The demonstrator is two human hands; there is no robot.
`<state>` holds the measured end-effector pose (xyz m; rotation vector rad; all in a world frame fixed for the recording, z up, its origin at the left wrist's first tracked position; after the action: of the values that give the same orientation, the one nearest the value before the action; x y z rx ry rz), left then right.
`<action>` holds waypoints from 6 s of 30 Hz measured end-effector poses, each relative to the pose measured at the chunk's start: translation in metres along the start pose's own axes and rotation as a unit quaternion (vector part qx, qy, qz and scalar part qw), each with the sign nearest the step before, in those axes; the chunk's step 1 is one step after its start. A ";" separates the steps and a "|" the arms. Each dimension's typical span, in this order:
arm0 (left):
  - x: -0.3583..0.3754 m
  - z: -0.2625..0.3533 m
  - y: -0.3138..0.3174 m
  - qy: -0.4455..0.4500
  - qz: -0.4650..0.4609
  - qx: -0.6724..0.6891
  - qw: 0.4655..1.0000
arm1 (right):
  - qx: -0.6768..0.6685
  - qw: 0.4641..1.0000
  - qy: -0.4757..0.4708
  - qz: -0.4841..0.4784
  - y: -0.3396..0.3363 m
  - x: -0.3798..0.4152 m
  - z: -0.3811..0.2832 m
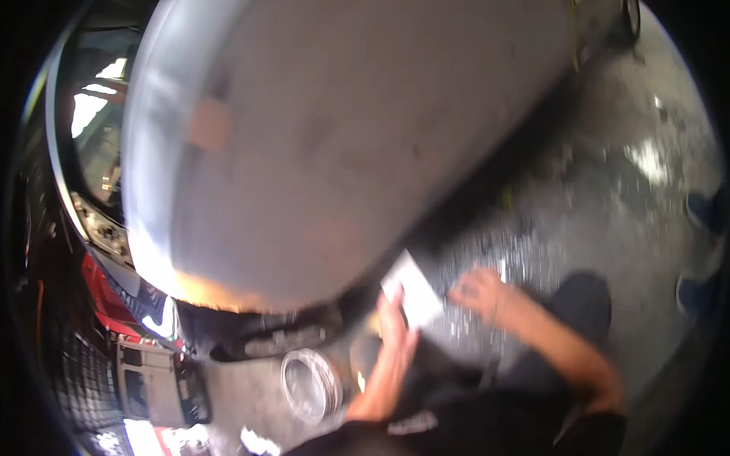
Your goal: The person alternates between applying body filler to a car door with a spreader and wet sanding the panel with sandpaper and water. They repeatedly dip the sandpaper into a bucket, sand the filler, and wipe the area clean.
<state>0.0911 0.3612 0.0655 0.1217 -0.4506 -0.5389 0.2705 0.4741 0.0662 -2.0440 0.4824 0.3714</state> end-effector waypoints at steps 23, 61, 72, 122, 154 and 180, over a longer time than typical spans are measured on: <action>-0.064 -0.045 -0.070 0.154 -0.053 -0.295 0.941 | -0.143 0.874 0.117 0.449 -0.206 -0.105 0.025; -0.086 -0.233 -0.151 -0.133 -0.121 -0.273 0.945 | -0.075 0.891 0.022 0.448 -0.315 -0.194 -0.013; -0.087 -0.244 -0.140 -0.164 -0.147 -0.197 0.955 | 0.432 0.811 -0.167 0.356 -0.398 -0.261 -0.054; -0.080 -0.234 -0.144 -0.161 -0.132 -0.260 0.943 | 0.413 0.822 -0.130 0.370 -0.399 -0.237 -0.028; -0.066 -0.205 -0.117 -0.186 -0.209 -0.052 0.959 | 0.212 0.930 -0.149 0.261 -0.258 -0.229 -0.136; 0.205 0.317 -0.058 -0.140 0.053 0.304 0.941 | -0.142 0.973 -0.039 -0.177 -0.220 -0.285 -0.340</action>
<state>0.0793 0.2067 0.4148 0.6157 -0.8894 -0.2943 0.1490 0.3309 0.5240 -2.3276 0.0091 0.3131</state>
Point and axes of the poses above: each hand's wrist, its own x-axis away from the middle knuckle, its own y-axis out of the palm, z = x × y, the point moved 7 cm from there along -x, towards the middle knuckle, and after that the axes turned 2 degrees about -x, right-handed, at the moved point
